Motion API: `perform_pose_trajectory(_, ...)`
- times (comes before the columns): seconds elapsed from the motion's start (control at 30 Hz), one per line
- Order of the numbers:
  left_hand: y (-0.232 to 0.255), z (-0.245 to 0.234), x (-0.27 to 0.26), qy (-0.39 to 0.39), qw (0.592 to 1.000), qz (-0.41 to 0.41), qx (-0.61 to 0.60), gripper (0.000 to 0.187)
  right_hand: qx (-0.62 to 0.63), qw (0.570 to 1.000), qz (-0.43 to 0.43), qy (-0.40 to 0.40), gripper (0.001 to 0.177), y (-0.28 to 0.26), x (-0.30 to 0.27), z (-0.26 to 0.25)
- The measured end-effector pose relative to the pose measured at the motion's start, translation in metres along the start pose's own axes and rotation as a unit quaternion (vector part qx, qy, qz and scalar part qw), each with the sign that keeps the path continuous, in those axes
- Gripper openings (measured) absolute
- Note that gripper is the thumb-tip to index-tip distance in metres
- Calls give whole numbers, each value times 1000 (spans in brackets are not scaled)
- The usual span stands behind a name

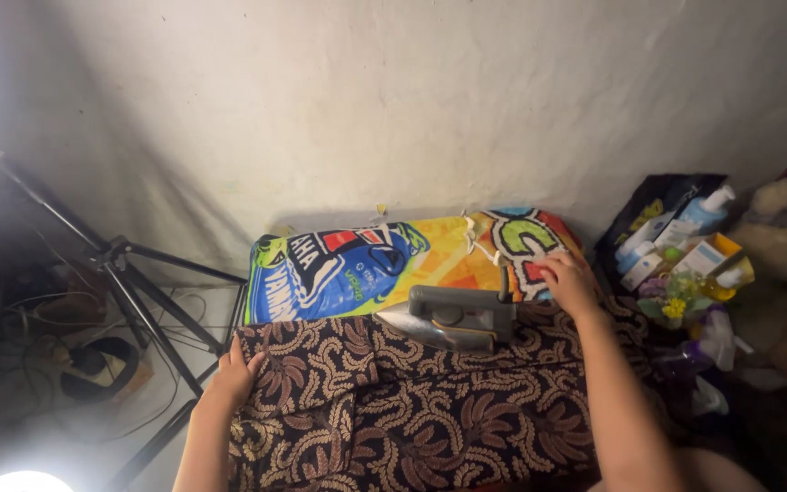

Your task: Ironing a patterned shirt on a padded surface using a dry iron and spray bottle.

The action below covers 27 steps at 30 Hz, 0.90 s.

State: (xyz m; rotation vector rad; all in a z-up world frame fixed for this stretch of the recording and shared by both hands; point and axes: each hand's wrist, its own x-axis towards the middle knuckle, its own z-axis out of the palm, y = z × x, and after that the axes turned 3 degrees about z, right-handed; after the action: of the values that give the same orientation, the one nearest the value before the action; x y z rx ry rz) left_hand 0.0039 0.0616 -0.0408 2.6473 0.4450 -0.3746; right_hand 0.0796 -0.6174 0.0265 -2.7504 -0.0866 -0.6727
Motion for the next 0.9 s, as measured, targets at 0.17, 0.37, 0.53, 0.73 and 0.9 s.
perform_pose_trajectory(0.17,-4,3,-5,17,1000,20,-8,90,151,987,-57,-22,23,44,-8,15)
perform_pose_trajectory(0.37,2,0,-9,14,1000,10,-15,89,140,987,-75,-28,39,18,-7,-10)
perform_pose_trajectory(0.53,5,-2,-15,12,1000,12,0,89,86,986,73,-119,31,-3,12,-45)
perform_pose_trajectory(0.73,8,-1,-12,13,999,12,-28,88,185,979,-43,78,20,-75,48,-83)
perform_pose_trajectory(0.9,4,1,-18,34,998,19,-42,88,190,943,-274,-19,20,-229,22,-105)
